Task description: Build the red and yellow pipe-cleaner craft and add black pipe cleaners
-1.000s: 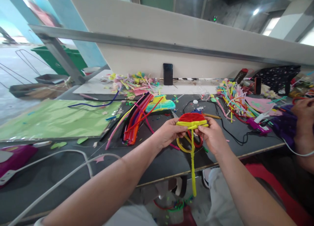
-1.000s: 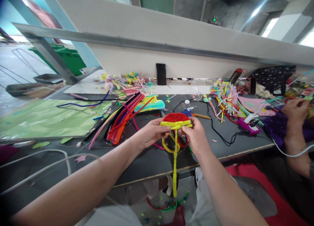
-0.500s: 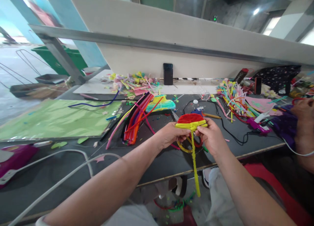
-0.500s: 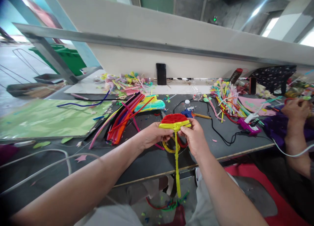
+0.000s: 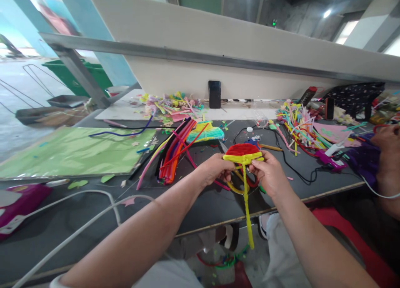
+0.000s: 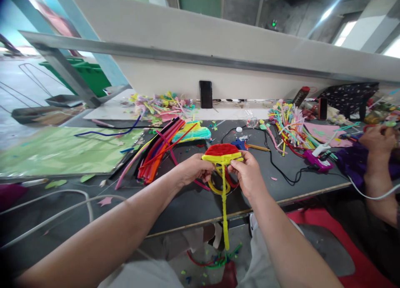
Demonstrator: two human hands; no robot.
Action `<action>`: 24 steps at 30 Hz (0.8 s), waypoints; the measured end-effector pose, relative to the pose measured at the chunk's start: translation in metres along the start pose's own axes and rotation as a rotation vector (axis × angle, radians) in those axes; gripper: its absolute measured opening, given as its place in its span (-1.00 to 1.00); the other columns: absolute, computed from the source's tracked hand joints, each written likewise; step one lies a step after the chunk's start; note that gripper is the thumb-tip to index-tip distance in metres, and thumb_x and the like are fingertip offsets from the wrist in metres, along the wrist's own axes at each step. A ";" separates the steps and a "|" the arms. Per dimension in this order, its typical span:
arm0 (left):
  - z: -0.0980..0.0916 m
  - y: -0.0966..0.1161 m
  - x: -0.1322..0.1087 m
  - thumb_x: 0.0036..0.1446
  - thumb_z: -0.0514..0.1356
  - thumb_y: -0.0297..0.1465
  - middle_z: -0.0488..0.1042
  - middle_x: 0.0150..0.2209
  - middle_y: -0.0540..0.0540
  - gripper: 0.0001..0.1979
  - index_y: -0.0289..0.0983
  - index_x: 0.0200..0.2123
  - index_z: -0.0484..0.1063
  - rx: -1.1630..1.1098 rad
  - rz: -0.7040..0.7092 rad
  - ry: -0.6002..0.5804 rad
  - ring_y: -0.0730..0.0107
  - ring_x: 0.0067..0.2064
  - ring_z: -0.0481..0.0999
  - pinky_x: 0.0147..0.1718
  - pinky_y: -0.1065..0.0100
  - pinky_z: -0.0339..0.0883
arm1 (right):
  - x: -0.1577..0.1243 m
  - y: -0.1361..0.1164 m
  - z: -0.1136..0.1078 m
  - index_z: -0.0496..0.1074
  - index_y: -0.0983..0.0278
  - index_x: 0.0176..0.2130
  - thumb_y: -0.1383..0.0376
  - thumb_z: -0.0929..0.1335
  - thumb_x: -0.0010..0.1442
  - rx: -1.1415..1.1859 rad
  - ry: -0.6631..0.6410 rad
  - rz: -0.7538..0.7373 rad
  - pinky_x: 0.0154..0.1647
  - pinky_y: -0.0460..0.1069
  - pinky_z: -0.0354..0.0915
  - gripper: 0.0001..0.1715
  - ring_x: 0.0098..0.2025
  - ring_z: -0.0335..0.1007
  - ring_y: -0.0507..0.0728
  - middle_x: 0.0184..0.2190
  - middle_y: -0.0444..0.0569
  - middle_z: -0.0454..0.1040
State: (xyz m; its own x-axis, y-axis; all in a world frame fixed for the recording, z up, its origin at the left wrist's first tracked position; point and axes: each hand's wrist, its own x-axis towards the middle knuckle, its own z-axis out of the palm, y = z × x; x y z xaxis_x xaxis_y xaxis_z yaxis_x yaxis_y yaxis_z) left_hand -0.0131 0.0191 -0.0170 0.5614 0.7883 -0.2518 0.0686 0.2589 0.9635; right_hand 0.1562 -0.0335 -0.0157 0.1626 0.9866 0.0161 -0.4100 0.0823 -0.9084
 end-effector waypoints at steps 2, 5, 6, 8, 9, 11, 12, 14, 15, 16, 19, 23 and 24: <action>0.001 -0.001 0.000 -0.16 0.24 -0.41 0.30 -0.71 0.03 -0.88 -0.34 -0.53 0.38 -0.008 0.022 0.036 0.43 -0.68 0.36 -0.68 0.43 0.19 | 0.001 0.000 0.000 0.36 0.24 -0.30 0.41 0.45 -0.13 -0.005 -0.004 -0.001 -0.47 -0.13 0.30 -0.67 -0.52 0.32 -0.06 -0.44 -0.19 0.44; 0.002 -0.002 0.001 -0.15 0.31 -0.35 0.37 -0.63 0.00 -0.79 -0.36 -0.44 0.42 -0.061 0.059 0.000 0.44 -0.62 0.42 -0.62 0.43 0.26 | 0.001 0.002 -0.001 0.37 0.24 -0.29 0.41 0.45 -0.12 -0.010 -0.004 0.002 -0.46 -0.12 0.30 -0.68 -0.51 0.32 -0.06 -0.43 -0.19 0.44; 0.002 -0.002 0.000 -0.16 0.33 -0.34 0.40 -0.60 -0.01 -0.76 -0.37 -0.43 0.43 -0.078 0.055 -0.027 0.45 -0.60 0.43 -0.60 0.42 0.29 | 0.001 0.002 -0.001 0.37 0.24 -0.29 0.41 0.45 -0.12 -0.011 -0.003 0.004 -0.45 -0.13 0.30 -0.68 -0.51 0.33 -0.06 -0.43 -0.19 0.44; 0.001 -0.003 0.001 -0.17 0.35 -0.34 0.44 -0.54 -0.05 -0.74 -0.39 -0.41 0.45 -0.111 0.032 -0.079 0.45 -0.57 0.45 -0.56 0.41 0.32 | 0.001 0.003 -0.001 0.37 0.24 -0.29 0.40 0.45 -0.12 -0.017 -0.002 0.006 -0.45 -0.13 0.30 -0.67 -0.51 0.33 -0.07 -0.43 -0.19 0.44; 0.001 -0.003 0.001 -0.17 0.36 -0.35 0.46 -0.51 -0.07 -0.73 -0.40 -0.40 0.46 -0.131 0.023 -0.098 0.45 -0.55 0.46 -0.54 0.41 0.34 | 0.001 0.003 -0.002 0.37 0.25 -0.29 0.40 0.45 -0.12 -0.021 -0.004 0.007 -0.45 -0.13 0.30 -0.67 -0.51 0.33 -0.07 -0.43 -0.19 0.44; 0.000 -0.004 0.001 -0.18 0.37 -0.36 0.48 -0.47 -0.09 -0.73 -0.40 -0.40 0.47 -0.177 0.020 -0.120 0.45 -0.52 0.48 -0.52 0.42 0.36 | 0.001 0.004 -0.002 0.38 0.25 -0.30 0.39 0.46 -0.12 -0.024 -0.011 0.009 -0.46 -0.14 0.30 -0.68 -0.52 0.32 -0.07 -0.44 -0.19 0.44; -0.001 -0.005 0.001 -0.18 0.38 -0.37 0.48 -0.47 -0.10 -0.73 -0.41 -0.39 0.48 -0.197 0.022 -0.128 0.45 -0.51 0.48 -0.52 0.42 0.36 | 0.001 0.004 -0.002 0.38 0.25 -0.30 0.39 0.46 -0.12 -0.022 -0.014 0.010 -0.47 -0.14 0.30 -0.68 -0.52 0.32 -0.07 -0.43 -0.19 0.44; -0.001 -0.005 0.001 -0.19 0.39 -0.39 0.48 -0.48 -0.09 -0.72 -0.40 -0.38 0.49 -0.228 0.022 -0.134 0.45 -0.51 0.48 -0.53 0.43 0.35 | 0.001 0.003 -0.002 0.38 0.24 -0.30 0.39 0.46 -0.12 -0.020 -0.014 0.013 -0.47 -0.14 0.30 -0.68 -0.51 0.32 -0.07 -0.43 -0.19 0.44; -0.001 -0.005 0.000 -0.19 0.40 -0.39 0.48 -0.49 -0.09 -0.72 -0.40 -0.36 0.49 -0.240 0.021 -0.133 0.45 -0.52 0.47 -0.53 0.43 0.35 | 0.000 0.003 -0.002 0.38 0.24 -0.30 0.38 0.47 -0.12 -0.020 -0.013 0.013 -0.47 -0.14 0.30 -0.68 -0.51 0.32 -0.07 -0.43 -0.19 0.44; -0.001 -0.005 0.000 -0.20 0.40 -0.39 0.48 -0.49 -0.09 -0.71 -0.40 -0.35 0.50 -0.252 0.019 -0.137 0.46 -0.52 0.47 -0.52 0.43 0.35 | 0.000 0.003 -0.002 0.39 0.24 -0.30 0.38 0.47 -0.13 -0.021 -0.013 0.013 -0.47 -0.14 0.30 -0.68 -0.51 0.32 -0.07 -0.43 -0.19 0.44; -0.002 -0.002 -0.003 -0.22 0.41 -0.43 0.51 -0.43 -0.12 -0.67 -0.41 -0.31 0.52 -0.278 0.022 -0.192 0.48 -0.48 0.47 -0.43 0.41 0.38 | 0.000 0.001 -0.001 0.39 0.24 -0.31 0.39 0.47 -0.13 -0.017 -0.012 0.009 -0.46 -0.13 0.30 -0.69 -0.52 0.31 -0.07 -0.44 -0.19 0.44; -0.002 -0.001 -0.004 -0.25 0.41 -0.47 0.52 -0.37 -0.14 -0.65 -0.40 -0.29 0.52 -0.284 0.036 -0.204 0.48 -0.43 0.47 -0.37 0.40 0.39 | -0.001 0.000 -0.002 0.39 0.24 -0.32 0.39 0.47 -0.13 -0.018 -0.009 0.011 -0.44 -0.13 0.30 -0.70 -0.50 0.32 -0.06 -0.43 -0.19 0.45; -0.001 -0.002 -0.003 -0.24 0.41 -0.45 0.52 -0.39 -0.13 -0.66 -0.40 -0.30 0.52 -0.285 0.042 -0.176 0.48 -0.44 0.47 -0.37 0.40 0.39 | -0.001 0.000 -0.002 0.39 0.24 -0.33 0.39 0.46 -0.13 -0.021 -0.011 0.013 -0.44 -0.13 0.31 -0.71 -0.51 0.32 -0.06 -0.43 -0.19 0.45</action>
State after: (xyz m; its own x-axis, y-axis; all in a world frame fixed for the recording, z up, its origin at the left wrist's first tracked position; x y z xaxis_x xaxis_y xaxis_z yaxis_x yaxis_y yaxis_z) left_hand -0.0158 0.0163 -0.0179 0.6945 0.6995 -0.1685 -0.1771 0.3931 0.9023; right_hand 0.1576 -0.0348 -0.0169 0.1476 0.9890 0.0084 -0.3935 0.0665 -0.9169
